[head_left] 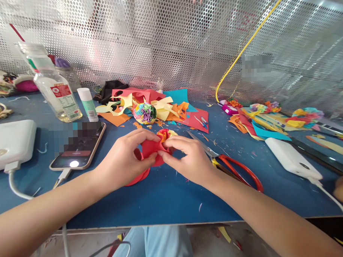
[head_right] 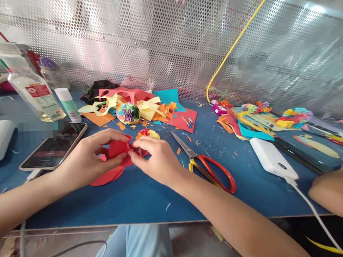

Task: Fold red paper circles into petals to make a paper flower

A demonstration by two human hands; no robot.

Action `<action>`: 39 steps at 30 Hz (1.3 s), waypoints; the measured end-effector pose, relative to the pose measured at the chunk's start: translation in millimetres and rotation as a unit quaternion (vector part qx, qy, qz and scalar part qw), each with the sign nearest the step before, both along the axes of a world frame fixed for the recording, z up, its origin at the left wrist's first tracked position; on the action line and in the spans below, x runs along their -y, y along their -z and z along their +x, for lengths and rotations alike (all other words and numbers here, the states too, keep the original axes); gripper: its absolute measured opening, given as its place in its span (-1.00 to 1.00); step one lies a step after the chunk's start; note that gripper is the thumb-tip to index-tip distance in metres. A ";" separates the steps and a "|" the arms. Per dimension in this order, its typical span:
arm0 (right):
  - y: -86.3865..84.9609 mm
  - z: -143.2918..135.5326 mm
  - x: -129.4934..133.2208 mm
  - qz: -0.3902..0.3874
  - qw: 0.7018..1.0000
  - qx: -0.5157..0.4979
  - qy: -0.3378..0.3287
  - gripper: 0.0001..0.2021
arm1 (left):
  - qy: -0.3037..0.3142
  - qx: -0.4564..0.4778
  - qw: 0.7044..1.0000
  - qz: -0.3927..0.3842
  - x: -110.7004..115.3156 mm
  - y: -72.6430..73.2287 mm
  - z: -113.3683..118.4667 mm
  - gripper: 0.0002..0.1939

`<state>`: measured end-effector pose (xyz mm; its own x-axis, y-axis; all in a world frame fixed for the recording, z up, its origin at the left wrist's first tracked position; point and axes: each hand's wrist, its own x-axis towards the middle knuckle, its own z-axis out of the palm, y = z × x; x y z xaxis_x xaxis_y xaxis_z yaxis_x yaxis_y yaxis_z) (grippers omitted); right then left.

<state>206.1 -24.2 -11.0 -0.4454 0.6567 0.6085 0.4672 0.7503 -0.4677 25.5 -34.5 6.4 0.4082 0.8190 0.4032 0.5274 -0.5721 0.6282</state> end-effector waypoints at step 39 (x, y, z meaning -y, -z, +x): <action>-1.2 -0.6 2.5 -0.050 0.997 -0.054 0.034 -0.96 | -0.040 0.088 0.984 -0.146 -1.2 2.5 -0.2 -0.72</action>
